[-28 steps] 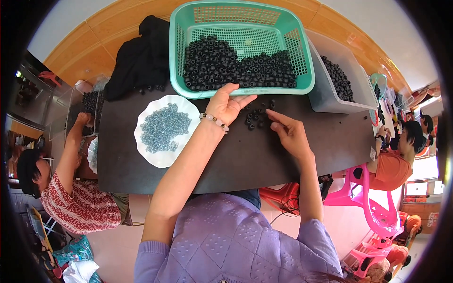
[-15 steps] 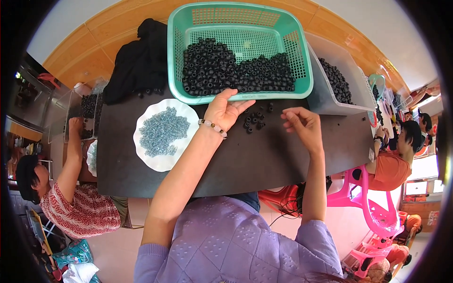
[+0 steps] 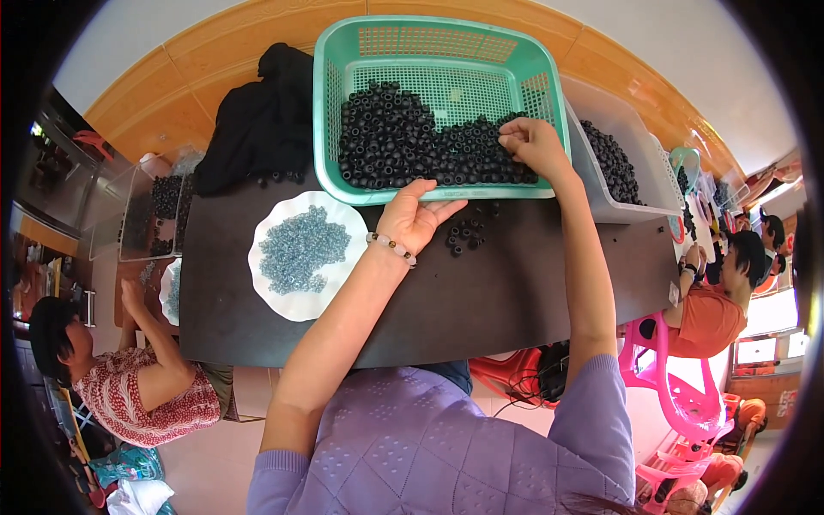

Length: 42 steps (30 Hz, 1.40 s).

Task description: Sorting small round hardware parts into containers on a production floor.

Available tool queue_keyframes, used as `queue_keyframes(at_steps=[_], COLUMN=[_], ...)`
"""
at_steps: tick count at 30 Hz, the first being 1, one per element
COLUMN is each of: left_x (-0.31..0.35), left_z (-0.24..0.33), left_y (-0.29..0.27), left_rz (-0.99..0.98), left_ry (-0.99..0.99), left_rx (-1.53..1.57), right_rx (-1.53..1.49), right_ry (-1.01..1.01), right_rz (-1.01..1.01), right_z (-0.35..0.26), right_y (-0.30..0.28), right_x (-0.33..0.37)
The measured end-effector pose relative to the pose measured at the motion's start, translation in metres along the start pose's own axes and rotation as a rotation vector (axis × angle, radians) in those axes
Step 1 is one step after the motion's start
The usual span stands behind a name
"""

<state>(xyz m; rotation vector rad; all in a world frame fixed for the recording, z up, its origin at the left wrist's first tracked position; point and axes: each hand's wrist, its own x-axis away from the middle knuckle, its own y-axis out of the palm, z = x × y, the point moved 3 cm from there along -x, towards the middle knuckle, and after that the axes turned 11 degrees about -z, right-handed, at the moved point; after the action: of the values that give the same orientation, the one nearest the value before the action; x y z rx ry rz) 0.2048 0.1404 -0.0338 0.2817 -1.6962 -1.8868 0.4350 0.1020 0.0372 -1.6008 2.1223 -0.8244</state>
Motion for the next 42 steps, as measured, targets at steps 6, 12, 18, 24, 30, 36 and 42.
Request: queue_keyframes(at_steps=[6,12,18,24,30,36,42], left_x=[-0.001,-0.004,-0.001,-0.003,-0.002,-0.001,-0.002], left_z=[-0.001,0.002,0.000,0.003,0.002,-0.001,-0.001], left_y=[-0.001,-0.003,0.003,0.003,0.000,0.000,-0.004], left_rz=[-0.017,-0.056,-0.109,0.001,0.017,-0.004,0.002], left_ry=[-0.016,-0.010,-0.004,0.011,-0.001,0.009,-0.006], left_rx=[-0.001,-0.071,-0.067,0.034,0.039,0.003,0.036], right_rx=[0.219,0.439,0.607,0.844,0.865,0.857,0.632], right_ry=[-0.156,-0.759,-0.880,-0.631,-0.408,-0.465,-0.489], right_rz=[0.031,-0.159,-0.285,-0.281,-0.185,-0.041,-0.073], right_z=[-0.025,-0.094,-0.089,-0.050,-0.043,-0.061,-0.066], right_y=[0.010,0.087,0.095,0.063,0.038,0.039,0.045], right_x=[-0.023,-0.014,-0.041,-0.051,-0.043,-0.044,-0.062])
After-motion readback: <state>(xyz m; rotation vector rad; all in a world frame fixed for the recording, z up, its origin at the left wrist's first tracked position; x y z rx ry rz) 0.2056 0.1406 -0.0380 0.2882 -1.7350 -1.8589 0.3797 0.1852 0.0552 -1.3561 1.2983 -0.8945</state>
